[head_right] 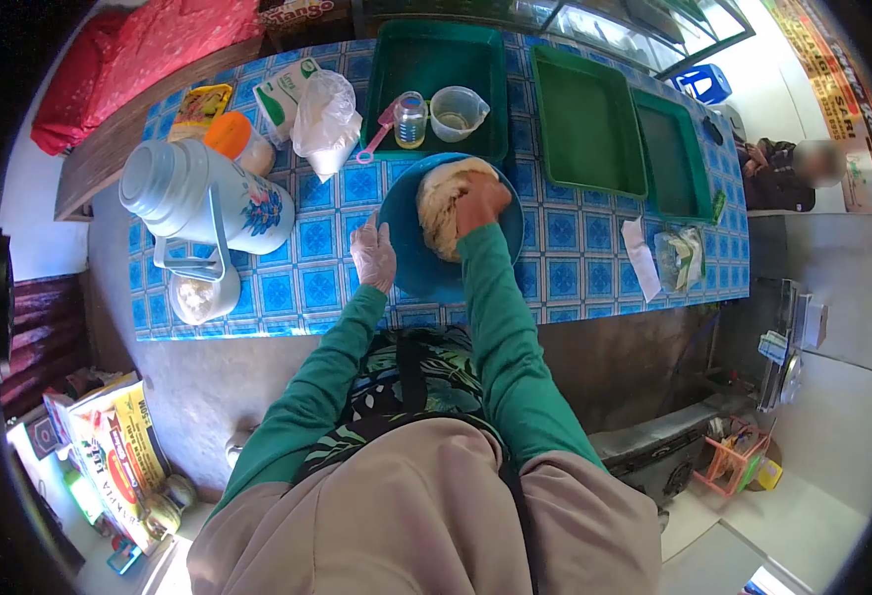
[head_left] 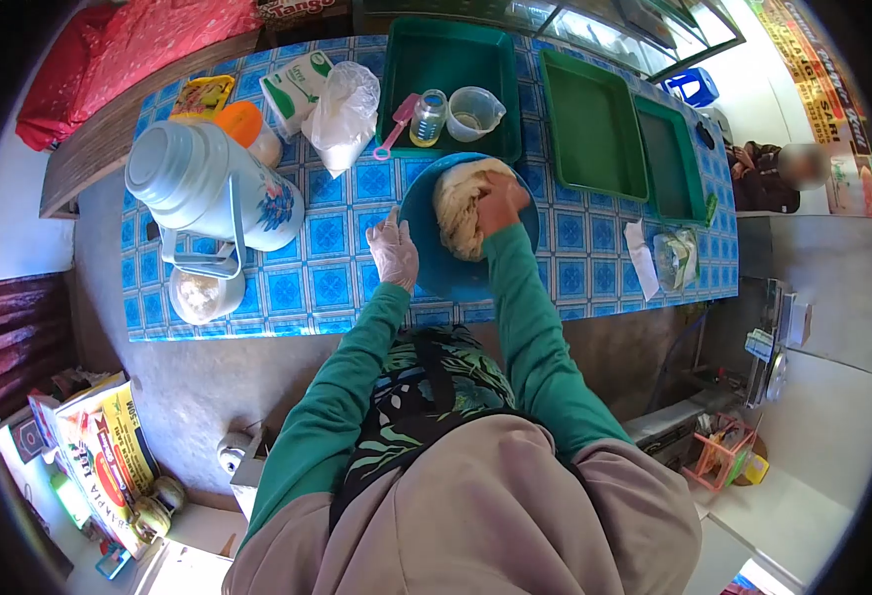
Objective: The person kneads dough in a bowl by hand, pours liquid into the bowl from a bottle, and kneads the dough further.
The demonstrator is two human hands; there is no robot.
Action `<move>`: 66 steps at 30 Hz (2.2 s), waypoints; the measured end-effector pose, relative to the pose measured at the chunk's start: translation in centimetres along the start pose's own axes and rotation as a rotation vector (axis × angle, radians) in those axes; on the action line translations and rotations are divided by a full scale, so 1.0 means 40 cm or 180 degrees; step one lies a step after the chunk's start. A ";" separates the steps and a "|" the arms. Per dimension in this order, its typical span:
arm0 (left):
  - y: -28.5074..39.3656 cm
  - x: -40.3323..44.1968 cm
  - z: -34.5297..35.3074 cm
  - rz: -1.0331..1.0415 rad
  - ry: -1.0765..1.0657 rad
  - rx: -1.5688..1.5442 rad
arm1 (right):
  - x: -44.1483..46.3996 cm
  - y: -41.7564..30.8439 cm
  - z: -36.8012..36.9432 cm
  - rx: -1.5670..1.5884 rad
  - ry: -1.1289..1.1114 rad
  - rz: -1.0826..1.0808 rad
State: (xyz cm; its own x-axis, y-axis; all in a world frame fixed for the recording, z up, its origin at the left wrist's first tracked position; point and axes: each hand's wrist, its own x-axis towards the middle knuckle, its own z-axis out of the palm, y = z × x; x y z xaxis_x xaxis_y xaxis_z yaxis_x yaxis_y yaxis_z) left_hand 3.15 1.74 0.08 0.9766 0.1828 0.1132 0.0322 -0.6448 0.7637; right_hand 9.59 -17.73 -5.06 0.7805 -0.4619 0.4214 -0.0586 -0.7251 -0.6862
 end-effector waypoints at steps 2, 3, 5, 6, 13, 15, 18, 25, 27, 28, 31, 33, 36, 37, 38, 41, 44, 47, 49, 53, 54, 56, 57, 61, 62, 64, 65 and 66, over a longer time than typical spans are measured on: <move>0.004 -0.003 0.001 0.0019 -0.0012 -0.0100 | 0.062 -0.137 -0.009 0.2257 0.0057 0.2483; 0.004 -0.003 0.000 0.0023 -0.0021 -0.0191 | 0.041 -0.138 0.000 0.1982 -0.0105 0.1454; 0.004 0.001 0.005 -0.0015 -0.0056 -0.0107 | 0.038 -0.221 -0.010 0.0807 -0.0594 0.0780; 0.004 0.001 0.008 -0.0063 -0.0083 -0.0017 | 0.032 -0.257 -0.021 -0.0371 -0.1074 0.0100; -0.012 0.007 0.028 -0.0351 0.0006 -0.0037 | -0.079 -0.216 -0.208 -0.0569 -0.2389 -0.2082; -0.016 0.005 0.028 -0.0357 -0.0025 0.0002 | -0.049 -0.269 -0.348 -0.1262 -0.3300 -0.1892; -0.005 0.005 0.025 -0.0242 0.0058 0.0149 | -0.035 -0.296 -0.402 -0.1594 -0.3414 -0.1397; 0.001 0.007 0.028 -0.0178 0.0069 0.0047 | -0.121 -0.255 -0.169 -0.1892 -0.2300 -0.2722; -0.007 0.010 0.031 -0.0145 0.0104 0.0114 | -0.120 -0.246 -0.100 -0.1843 -0.2704 -0.2193; -0.007 0.013 0.036 -0.0109 0.0159 0.0142 | -0.100 -0.245 -0.084 -0.1810 -0.3076 -0.1678; 0.001 0.012 0.037 -0.0334 0.0137 0.0295 | 0.002 -0.258 -0.077 -0.0838 -0.3578 -0.0203; 0.011 0.020 0.035 -0.0370 0.0144 0.0204 | 0.029 -0.274 -0.086 -0.1307 -0.3042 -0.0402; 0.018 -0.002 0.015 -0.0446 0.0020 0.0241 | -0.008 -0.159 -0.124 -0.0702 -0.1837 -0.0386; 0.022 0.010 0.015 -0.0400 -0.0008 0.0312 | -0.012 -0.109 -0.120 0.0334 -0.1047 -0.0265; 0.017 0.014 0.016 -0.0378 -0.0011 0.0306 | -0.014 -0.086 -0.106 0.0332 -0.1024 -0.0264; 0.004 0.008 0.020 -0.0153 0.0068 0.0277 | -0.004 -0.033 -0.047 0.1145 -0.0313 0.0582; -0.010 0.010 0.025 -0.0030 0.0055 0.0185 | 0.015 -0.060 -0.026 0.1687 0.0160 0.1135; -0.006 0.010 0.022 -0.0065 0.0036 0.0161 | 0.058 -0.169 -0.035 0.1081 -0.0017 0.0724; -0.006 0.008 0.026 -0.0013 0.0119 0.0128 | 0.077 -0.182 -0.008 0.1852 -0.1024 0.0926; 0.000 0.007 0.029 -0.0113 0.0139 0.0003 | 0.066 -0.258 -0.027 -0.0235 -0.1956 0.0254; 0.000 0.007 0.032 -0.0098 0.0126 -0.0009 | 0.053 -0.260 -0.042 -0.0098 -0.2310 -0.0119; -0.007 0.003 0.035 -0.0358 0.0107 0.0051 | 0.012 -0.271 -0.085 0.0040 -0.2637 -0.0465; -0.008 0.004 0.035 -0.0312 0.0069 0.0022 | -0.004 -0.277 -0.128 -0.0101 -0.2924 -0.0288; -0.035 0.001 0.047 -0.0639 -0.0236 0.0390 | -0.097 -0.271 -0.318 -0.1798 -0.2800 -0.1513; -0.045 0.002 0.054 -0.0573 -0.0209 0.0556 | -0.123 -0.247 -0.327 -0.1948 -0.2484 -0.1787; -0.060 -0.009 0.070 -0.0034 0.0173 0.0629 | -0.166 -0.188 -0.284 -0.1776 -0.1942 -0.2013; -0.075 -0.004 0.079 0.0134 0.0268 0.0627 | -0.165 -0.171 -0.253 -0.1394 -0.1693 -0.2015; -0.087 0.004 0.075 0.0191 0.0068 0.0894 | -0.137 -0.193 -0.236 -0.2055 -0.2313 -0.2204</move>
State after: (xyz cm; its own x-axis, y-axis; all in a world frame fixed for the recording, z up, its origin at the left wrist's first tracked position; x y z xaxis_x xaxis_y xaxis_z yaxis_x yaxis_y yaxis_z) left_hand 3.85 1.79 -4.46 0.9740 0.1516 0.1685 0.0348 -0.8347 0.5496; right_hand -0.11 -14.40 3.51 0.9269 0.3752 0.0073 0.3739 -0.9250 0.0672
